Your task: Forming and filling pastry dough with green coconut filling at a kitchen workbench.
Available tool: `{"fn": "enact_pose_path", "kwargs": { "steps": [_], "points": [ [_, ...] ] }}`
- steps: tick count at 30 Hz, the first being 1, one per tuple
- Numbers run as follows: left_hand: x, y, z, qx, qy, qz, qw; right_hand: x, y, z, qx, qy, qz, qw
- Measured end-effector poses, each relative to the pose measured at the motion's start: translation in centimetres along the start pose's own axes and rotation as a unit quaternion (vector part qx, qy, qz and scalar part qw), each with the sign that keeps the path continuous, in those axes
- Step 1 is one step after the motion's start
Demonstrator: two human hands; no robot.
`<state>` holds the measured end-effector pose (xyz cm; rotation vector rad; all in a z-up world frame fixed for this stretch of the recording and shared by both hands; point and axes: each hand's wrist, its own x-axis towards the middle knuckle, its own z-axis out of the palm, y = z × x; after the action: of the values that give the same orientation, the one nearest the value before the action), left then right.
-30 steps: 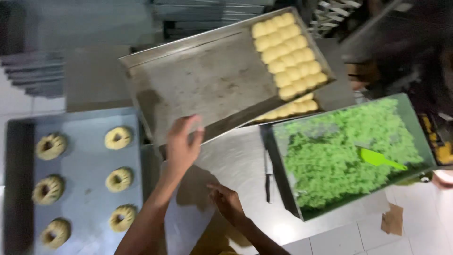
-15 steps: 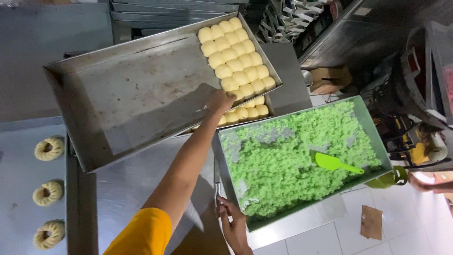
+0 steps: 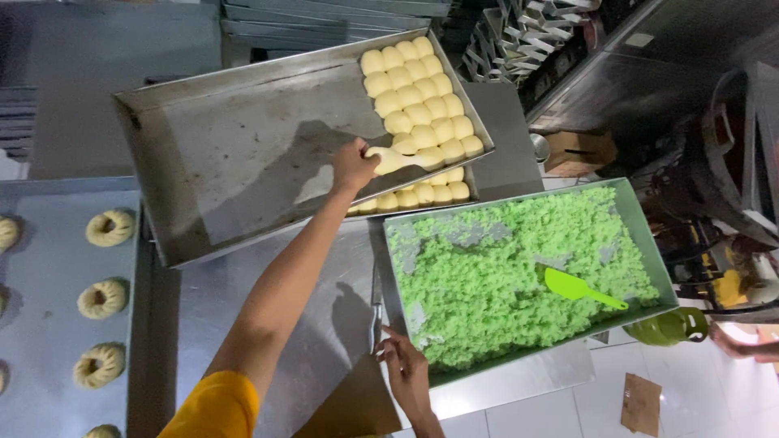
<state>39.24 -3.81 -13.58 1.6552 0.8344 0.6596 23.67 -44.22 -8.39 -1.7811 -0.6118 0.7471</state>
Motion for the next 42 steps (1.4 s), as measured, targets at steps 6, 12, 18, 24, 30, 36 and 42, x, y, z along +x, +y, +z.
{"fn": "enact_pose_path", "kwargs": {
  "steps": [6, 12, 18, 24, 30, 36, 42],
  "points": [
    [-9.4, 5.5, -10.7, -0.102, -0.029, 0.007, 0.994, 4.0, 1.5, 1.9, -0.003, 0.055, -0.071, 0.996],
    [-24.6, -1.3, -18.0, -0.167, -0.224, -0.062, 0.958, 5.9, -8.3, 7.6, 0.514, -0.17, 0.186, 0.82],
    [-34.0, -1.5, -22.4, -0.14, -0.154, -0.185, 0.96, 4.2, -1.9, 14.7, 0.195, -0.212, 0.116, 0.951],
    [-34.7, -6.8, -20.8, -0.185, -0.007, -0.075, 0.98, 2.1, -5.5, 18.1, 0.04, -0.108, -0.024, 0.993],
    [-33.8, -7.0, -21.9, -0.124, -0.093, -0.118, 0.981, 3.1, 1.1, 17.8, 0.217, -0.15, 0.186, 0.946],
    [-28.8, -12.2, -23.8, -0.103, -0.286, -0.051, 0.951, 9.3, 2.5, 14.7, 0.197, -0.218, 0.319, 0.901],
    [-22.9, -13.6, -23.5, 0.381, -0.252, 0.308, 0.834, 20.0, 2.1, 11.2, -0.389, -0.266, -0.323, 0.821]
  ]
}}
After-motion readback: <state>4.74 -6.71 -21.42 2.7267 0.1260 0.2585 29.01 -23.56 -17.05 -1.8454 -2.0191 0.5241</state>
